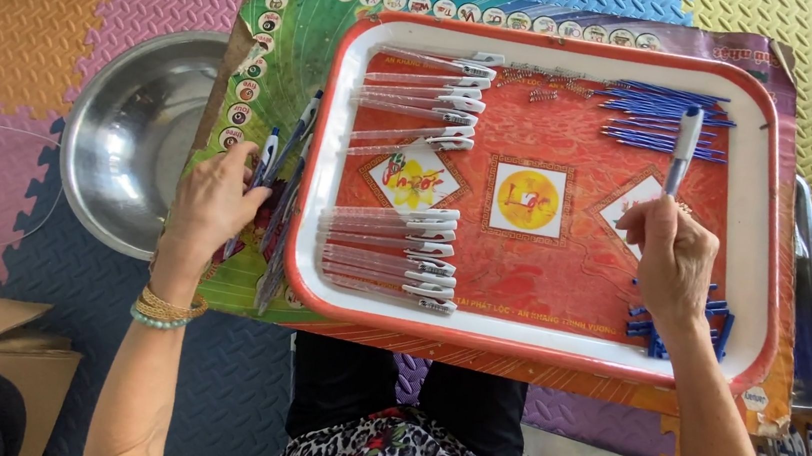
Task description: The person assembles pens by inserting blue ink cartridges into clear plastic pen bodies. They pick up a pen body and a cartridge, insert the cartridge, and place the assembled pen on a tray. This process is repeated continuously.
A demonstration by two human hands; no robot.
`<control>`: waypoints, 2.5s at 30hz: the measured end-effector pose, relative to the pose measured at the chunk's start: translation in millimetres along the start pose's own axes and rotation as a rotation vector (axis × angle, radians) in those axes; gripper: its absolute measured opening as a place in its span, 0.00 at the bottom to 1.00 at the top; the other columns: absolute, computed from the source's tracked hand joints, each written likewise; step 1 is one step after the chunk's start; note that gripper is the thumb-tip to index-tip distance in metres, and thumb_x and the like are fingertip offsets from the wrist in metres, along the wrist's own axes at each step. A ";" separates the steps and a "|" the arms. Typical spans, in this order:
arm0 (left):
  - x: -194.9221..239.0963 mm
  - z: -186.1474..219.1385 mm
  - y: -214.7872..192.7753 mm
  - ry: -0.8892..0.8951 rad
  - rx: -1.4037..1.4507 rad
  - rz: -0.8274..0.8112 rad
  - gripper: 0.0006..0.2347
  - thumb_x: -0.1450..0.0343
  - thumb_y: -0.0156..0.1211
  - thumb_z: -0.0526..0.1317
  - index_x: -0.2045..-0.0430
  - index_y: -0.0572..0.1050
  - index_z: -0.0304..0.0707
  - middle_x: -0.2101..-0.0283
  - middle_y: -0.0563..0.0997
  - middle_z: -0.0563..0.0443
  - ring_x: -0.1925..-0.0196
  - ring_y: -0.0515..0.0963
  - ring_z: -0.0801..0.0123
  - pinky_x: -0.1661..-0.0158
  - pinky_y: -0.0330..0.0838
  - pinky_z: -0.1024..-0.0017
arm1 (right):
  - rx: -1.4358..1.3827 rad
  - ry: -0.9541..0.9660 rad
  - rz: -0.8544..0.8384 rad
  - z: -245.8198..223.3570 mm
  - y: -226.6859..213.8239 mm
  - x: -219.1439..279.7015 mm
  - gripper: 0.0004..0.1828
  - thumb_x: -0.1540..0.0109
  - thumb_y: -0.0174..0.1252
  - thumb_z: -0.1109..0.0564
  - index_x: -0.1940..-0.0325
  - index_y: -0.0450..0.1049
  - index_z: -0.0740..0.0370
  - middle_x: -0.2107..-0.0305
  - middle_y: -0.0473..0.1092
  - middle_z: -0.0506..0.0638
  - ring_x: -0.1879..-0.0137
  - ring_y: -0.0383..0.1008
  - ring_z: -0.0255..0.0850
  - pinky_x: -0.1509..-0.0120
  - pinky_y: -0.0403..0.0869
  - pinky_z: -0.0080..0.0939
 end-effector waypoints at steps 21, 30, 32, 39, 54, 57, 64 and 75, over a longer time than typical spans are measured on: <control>34.7 212.6 59.4 0.137 1.650 -0.582 0.22 0.30 0.74 0.27 0.39 0.80 0.35 0.51 0.89 0.33 0.52 0.92 0.52 0.56 0.92 0.56 | -0.833 -0.003 -0.058 -89.9 73.8 49.6 0.10 0.33 0.66 0.67 0.51 0.74 0.76 0.58 0.80 0.68 0.56 0.88 0.49 0.46 0.88 0.52; 35.3 226.7 83.4 0.112 1.596 -0.595 0.22 0.33 0.79 0.28 0.43 0.82 0.29 0.54 0.90 0.41 0.55 0.91 0.63 0.57 0.92 0.61 | -0.701 -0.095 0.043 -81.6 84.3 56.6 0.07 0.33 0.68 0.68 0.52 0.77 0.72 0.63 0.81 0.61 0.55 0.87 0.44 0.45 0.87 0.46; 35.5 227.1 82.6 0.115 1.600 -0.593 0.22 0.33 0.79 0.28 0.42 0.82 0.29 0.54 0.90 0.40 0.55 0.91 0.62 0.57 0.92 0.60 | -0.683 -0.101 0.043 -84.1 83.6 57.5 0.07 0.33 0.69 0.68 0.52 0.78 0.71 0.63 0.82 0.61 0.55 0.88 0.45 0.45 0.87 0.47; 38.4 231.1 83.8 0.101 1.586 -0.562 0.23 0.34 0.80 0.28 0.43 0.82 0.27 0.56 0.89 0.43 0.57 0.90 0.67 0.58 0.92 0.61 | -0.644 -0.152 0.038 -89.3 84.7 58.8 0.07 0.33 0.68 0.69 0.52 0.79 0.68 0.63 0.82 0.62 0.56 0.89 0.51 0.44 0.87 0.53; 41.8 245.2 78.7 0.137 1.570 -0.501 0.21 0.32 0.81 0.33 0.45 0.82 0.25 0.59 0.86 0.43 0.58 0.88 0.72 0.59 0.91 0.67 | -0.631 -0.286 0.107 -85.3 81.8 57.7 0.06 0.31 0.67 0.67 0.52 0.77 0.65 0.64 0.78 0.58 0.57 0.89 0.52 0.48 0.88 0.50; 41.2 248.2 83.9 0.134 1.568 -0.475 0.21 0.31 0.80 0.33 0.44 0.81 0.26 0.57 0.87 0.42 0.56 0.88 0.70 0.59 0.92 0.65 | -0.401 -0.450 0.143 -51.6 87.0 59.2 0.08 0.34 0.71 0.68 0.57 0.77 0.66 0.66 0.79 0.58 0.61 0.88 0.54 0.58 0.86 0.48; 38.6 254.0 78.7 0.151 1.519 -0.472 0.20 0.29 0.77 0.33 0.43 0.80 0.24 0.57 0.87 0.37 0.57 0.89 0.65 0.59 0.91 0.63 | -0.118 -0.794 0.189 -87.2 84.9 71.7 0.05 0.37 0.70 0.69 0.61 0.82 0.63 0.61 0.81 0.61 0.53 0.88 0.62 0.50 0.87 0.56; 44.0 262.6 65.5 0.170 1.532 -0.580 0.18 0.28 0.76 0.33 0.45 0.81 0.24 0.56 0.87 0.38 0.55 0.91 0.60 0.57 0.92 0.62 | -0.539 -0.296 0.090 -92.3 63.8 55.1 0.06 0.33 0.70 0.68 0.57 0.78 0.66 0.65 0.80 0.60 0.62 0.86 0.44 0.61 0.79 0.40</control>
Point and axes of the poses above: each hand's wrist, its own x-axis away from the middle knuckle, its own y-axis out of the palm, z = x × y, the point moved 5 cm from there along -x, towards the middle knuckle
